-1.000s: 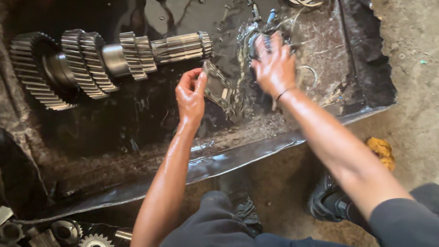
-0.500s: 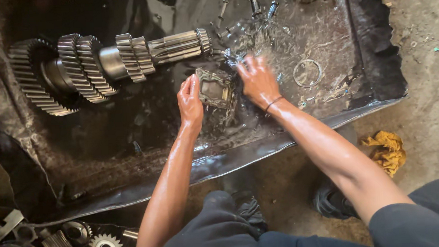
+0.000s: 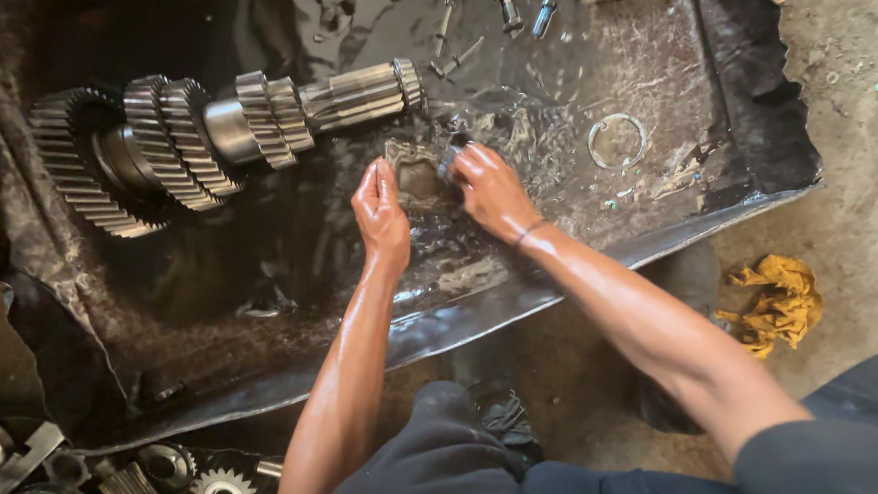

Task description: The person scrubs a small metal plate and a circular metal ring with a green scouring pad in a dark liquid-filled tray. They repeatedly dip and rub the parts, then lift them to inspect the surfaces before continuing to clean.

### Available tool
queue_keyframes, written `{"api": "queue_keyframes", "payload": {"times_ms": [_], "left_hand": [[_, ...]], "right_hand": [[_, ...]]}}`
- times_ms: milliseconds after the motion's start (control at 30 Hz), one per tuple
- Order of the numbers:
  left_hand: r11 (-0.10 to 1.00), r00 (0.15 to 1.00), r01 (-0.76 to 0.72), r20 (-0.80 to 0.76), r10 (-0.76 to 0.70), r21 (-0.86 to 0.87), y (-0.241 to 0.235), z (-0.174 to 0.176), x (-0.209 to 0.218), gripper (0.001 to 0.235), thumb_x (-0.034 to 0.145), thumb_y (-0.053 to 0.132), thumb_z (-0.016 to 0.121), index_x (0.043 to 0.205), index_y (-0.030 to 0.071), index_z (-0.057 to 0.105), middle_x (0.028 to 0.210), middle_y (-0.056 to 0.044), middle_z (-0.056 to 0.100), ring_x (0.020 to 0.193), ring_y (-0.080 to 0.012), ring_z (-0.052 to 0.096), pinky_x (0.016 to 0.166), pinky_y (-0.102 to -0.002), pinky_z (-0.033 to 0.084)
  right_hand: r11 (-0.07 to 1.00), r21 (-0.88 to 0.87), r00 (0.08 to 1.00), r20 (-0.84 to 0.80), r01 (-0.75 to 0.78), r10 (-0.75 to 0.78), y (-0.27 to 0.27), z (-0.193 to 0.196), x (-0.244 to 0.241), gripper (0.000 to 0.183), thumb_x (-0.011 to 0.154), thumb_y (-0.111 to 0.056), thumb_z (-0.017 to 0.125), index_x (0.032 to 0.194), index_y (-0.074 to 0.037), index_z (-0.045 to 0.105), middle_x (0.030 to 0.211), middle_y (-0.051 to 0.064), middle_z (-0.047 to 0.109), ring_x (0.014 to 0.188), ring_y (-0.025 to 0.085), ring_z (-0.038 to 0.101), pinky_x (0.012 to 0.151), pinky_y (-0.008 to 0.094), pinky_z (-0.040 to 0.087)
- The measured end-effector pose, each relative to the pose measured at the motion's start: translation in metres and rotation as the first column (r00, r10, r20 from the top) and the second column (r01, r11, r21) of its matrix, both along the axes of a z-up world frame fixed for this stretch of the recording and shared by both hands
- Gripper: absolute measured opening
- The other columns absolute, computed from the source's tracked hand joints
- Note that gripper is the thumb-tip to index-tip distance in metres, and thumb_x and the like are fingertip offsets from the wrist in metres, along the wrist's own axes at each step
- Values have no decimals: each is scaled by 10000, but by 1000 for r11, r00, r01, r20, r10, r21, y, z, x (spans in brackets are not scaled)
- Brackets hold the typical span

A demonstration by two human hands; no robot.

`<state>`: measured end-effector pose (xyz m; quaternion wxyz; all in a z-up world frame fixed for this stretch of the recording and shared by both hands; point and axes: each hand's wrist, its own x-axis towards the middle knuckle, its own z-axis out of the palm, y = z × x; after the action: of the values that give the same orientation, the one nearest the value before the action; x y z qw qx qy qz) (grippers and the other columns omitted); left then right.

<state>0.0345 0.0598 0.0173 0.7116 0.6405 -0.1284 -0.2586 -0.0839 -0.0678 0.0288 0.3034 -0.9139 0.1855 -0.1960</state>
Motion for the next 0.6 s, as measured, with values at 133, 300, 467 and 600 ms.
{"api": "queue_keyframes", "payload": {"times_ms": [133,300,467,600], "left_hand": [[997,989,-16,146,5,70,-11,8,-7,360,1106,268,508,1177,-48,666,989,33,664,905,-24,517,800,-204,485],[999,980,7,200,-1,-31,-12,8,-3,393,1111,283,484,1231,-47,659,1070,5,682,968,-64,571,859,-230,495],[980,974,-60,-224,17,-189,-10,-4,5,421,1117,341,482,1212,-17,682,1036,-13,703,934,-95,620,834,-263,529],[971,966,-60,-260,-2,-231,-6,-6,8,299,1096,259,591,1217,-3,664,1071,-16,697,928,-102,626,792,-286,532]], "right_hand": [[980,183,992,-117,78,-57,-9,-3,-7,195,878,-19,673,1072,-13,662,1103,185,649,1102,386,616,965,454,508],[989,141,975,207,45,-74,30,23,25,295,853,18,652,1146,-9,666,1228,192,644,1214,391,597,1072,452,482],[982,0,949,255,-189,182,46,22,13,337,812,55,631,1146,10,646,1317,186,604,1336,393,555,1169,435,451],[901,-178,919,-70,-395,388,10,-7,-15,405,720,16,633,1125,24,645,1328,186,596,1333,388,529,1122,437,452]]}}
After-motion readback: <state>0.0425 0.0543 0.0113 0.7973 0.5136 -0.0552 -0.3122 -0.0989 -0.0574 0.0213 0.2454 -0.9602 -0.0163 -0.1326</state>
